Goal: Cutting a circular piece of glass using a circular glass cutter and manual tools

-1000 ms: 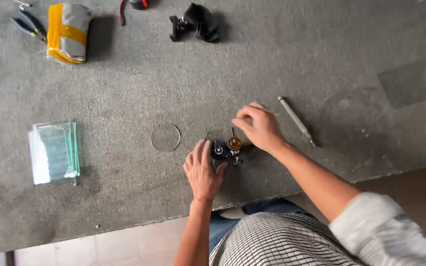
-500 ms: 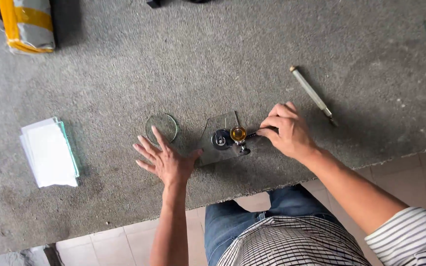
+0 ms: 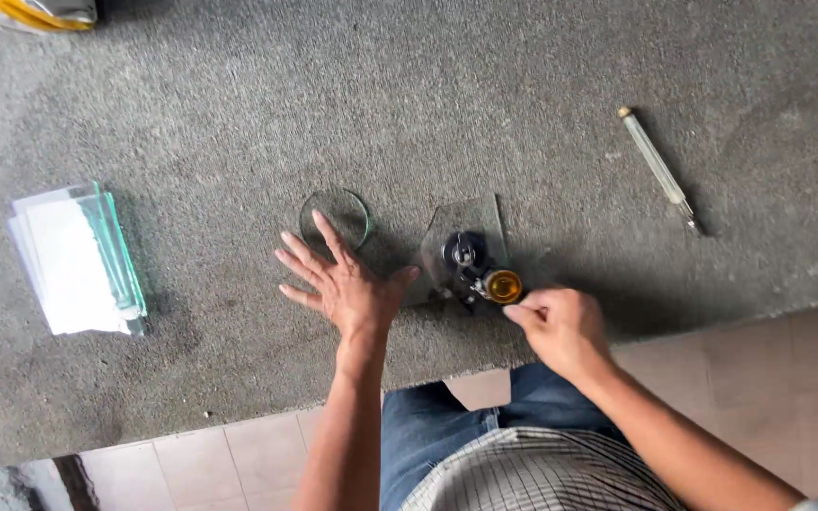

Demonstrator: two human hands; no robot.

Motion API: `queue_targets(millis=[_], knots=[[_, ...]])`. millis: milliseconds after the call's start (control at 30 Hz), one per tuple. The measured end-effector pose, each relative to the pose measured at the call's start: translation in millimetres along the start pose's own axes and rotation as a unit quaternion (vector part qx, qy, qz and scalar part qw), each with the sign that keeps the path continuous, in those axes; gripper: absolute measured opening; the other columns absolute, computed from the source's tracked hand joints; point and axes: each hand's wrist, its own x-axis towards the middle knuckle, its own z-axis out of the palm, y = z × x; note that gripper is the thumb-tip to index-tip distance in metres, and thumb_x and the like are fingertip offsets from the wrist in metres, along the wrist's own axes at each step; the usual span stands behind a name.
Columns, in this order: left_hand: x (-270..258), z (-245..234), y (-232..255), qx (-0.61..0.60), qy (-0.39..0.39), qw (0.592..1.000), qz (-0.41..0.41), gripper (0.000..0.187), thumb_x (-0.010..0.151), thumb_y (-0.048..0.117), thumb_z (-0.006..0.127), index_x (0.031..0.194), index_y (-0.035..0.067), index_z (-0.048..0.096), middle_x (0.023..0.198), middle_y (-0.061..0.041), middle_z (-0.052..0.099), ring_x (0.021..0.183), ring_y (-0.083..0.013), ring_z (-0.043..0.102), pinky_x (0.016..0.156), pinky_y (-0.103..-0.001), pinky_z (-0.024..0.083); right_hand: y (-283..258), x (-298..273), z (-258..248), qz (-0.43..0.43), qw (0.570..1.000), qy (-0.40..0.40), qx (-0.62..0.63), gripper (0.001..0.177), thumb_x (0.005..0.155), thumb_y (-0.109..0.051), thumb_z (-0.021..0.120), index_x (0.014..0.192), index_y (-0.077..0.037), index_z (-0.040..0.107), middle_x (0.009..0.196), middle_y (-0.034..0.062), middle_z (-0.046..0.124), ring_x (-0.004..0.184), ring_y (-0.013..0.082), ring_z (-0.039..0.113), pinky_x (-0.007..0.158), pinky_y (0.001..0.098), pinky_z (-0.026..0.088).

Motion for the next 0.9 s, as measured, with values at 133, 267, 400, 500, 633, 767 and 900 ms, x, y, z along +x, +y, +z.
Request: queue_targets(millis=[133, 267, 400, 500, 633, 767, 900], knots=[[-5, -2, -2, 0.005, -0.011, 1.0, 0.003, 0.154, 0.056, 0.044, 0.1, 0.167, 0.021, -0.004, 0.167, -0.03, -0.014, 0.153, -0.0467, -0.021, 0.113, -0.073, -0.014, -27, -18, 39, 0.033, 0.997, -0.041, 0.058, 0.018, 0.09, -0.028, 0.08, 0.076, -0.017, 0.085, 0.066, 0.0041, 0.076, 0.063, 0.0219, 0.07, 0.063, 0.0277, 0.053], [-18, -2, -19, -0.033, 0.019, 0.999, 0.028, 0.154, 0.054, 0.048, 0.1, 0.168, 0.019, 0.0, 0.168, -0.03, -0.009, 0.154, -0.0458, -0.018, 0.113, -0.072, -0.016, -32, -21, 22, 0.02, 0.998, -0.042, 0.035, 0.024, 0.087, -0.036, 0.078, 0.069, -0.02, 0.082, 0.063, 0.0023, 0.074, 0.06, 0.019, 0.067, 0.058, 0.0303, 0.049], [-70, 4, -50, -0.175, 0.193, 0.945, 0.196, 0.074, 0.08, 0.036, 0.082, 0.141, 0.017, 0.044, 0.141, -0.016, 0.036, 0.134, -0.0372, 0.033, 0.111, -0.054, 0.026, -23, 3, -22, -0.049, 0.997, 0.05, 0.011, 0.008, 0.08, -0.029, 0.083, 0.082, -0.024, 0.079, 0.065, 0.0014, 0.067, 0.059, 0.023, 0.065, 0.06, 0.0371, 0.052], [-132, 1, -49, -0.24, 0.122, 0.89, 0.369, 0.013, 0.091, 0.019, 0.067, 0.1, 0.012, 0.061, 0.097, -0.01, 0.06, 0.089, -0.0338, 0.057, 0.08, -0.047, 0.044, -62, 14, -68, -0.221, 0.972, 0.03, -0.069, 0.013, 0.082, -0.024, 0.082, 0.091, -0.021, 0.073, 0.075, 0.0, 0.061, 0.063, 0.0194, 0.058, 0.065, 0.0353, 0.049], [-154, 38, -19, -0.201, -0.084, 0.845, 0.488, 0.05, 0.083, 0.013, 0.066, 0.129, 0.002, 0.053, 0.151, -0.023, 0.048, 0.081, -0.0426, 0.065, 0.076, -0.051, 0.051, -123, 46, -63, -0.477, 0.836, -0.087, -0.258, 0.051, 0.071, -0.039, 0.089, 0.112, -0.02, 0.067, 0.111, 0.004, 0.062, 0.111, 0.031, 0.054, 0.088, 0.0479, 0.05], [-144, 103, 28, -0.007, -0.181, 0.91, 0.373, 0.089, 0.083, 0.03, 0.061, 0.161, 0.013, 0.024, 0.157, -0.021, 0.034, 0.09, -0.0397, 0.071, 0.063, -0.052, 0.056, -166, 38, -31, -0.598, 0.689, -0.164, -0.375, 0.06, 0.062, -0.037, 0.096, 0.106, -0.013, 0.062, 0.092, 0.0064, 0.049, 0.094, 0.0298, 0.053, 0.086, 0.0446, 0.052], [-145, 100, 54, 0.042, -0.212, 0.93, 0.296, 0.072, 0.093, 0.017, 0.052, 0.161, 0.007, 0.029, 0.16, -0.02, 0.034, 0.097, -0.0363, 0.07, 0.059, -0.054, 0.061, -179, 35, -2, -0.653, 0.539, -0.187, -0.498, 0.087, 0.043, -0.045, 0.102, 0.113, -0.016, 0.058, 0.1, 0.0067, 0.053, 0.1, 0.0282, 0.056, 0.086, 0.0442, 0.049]])
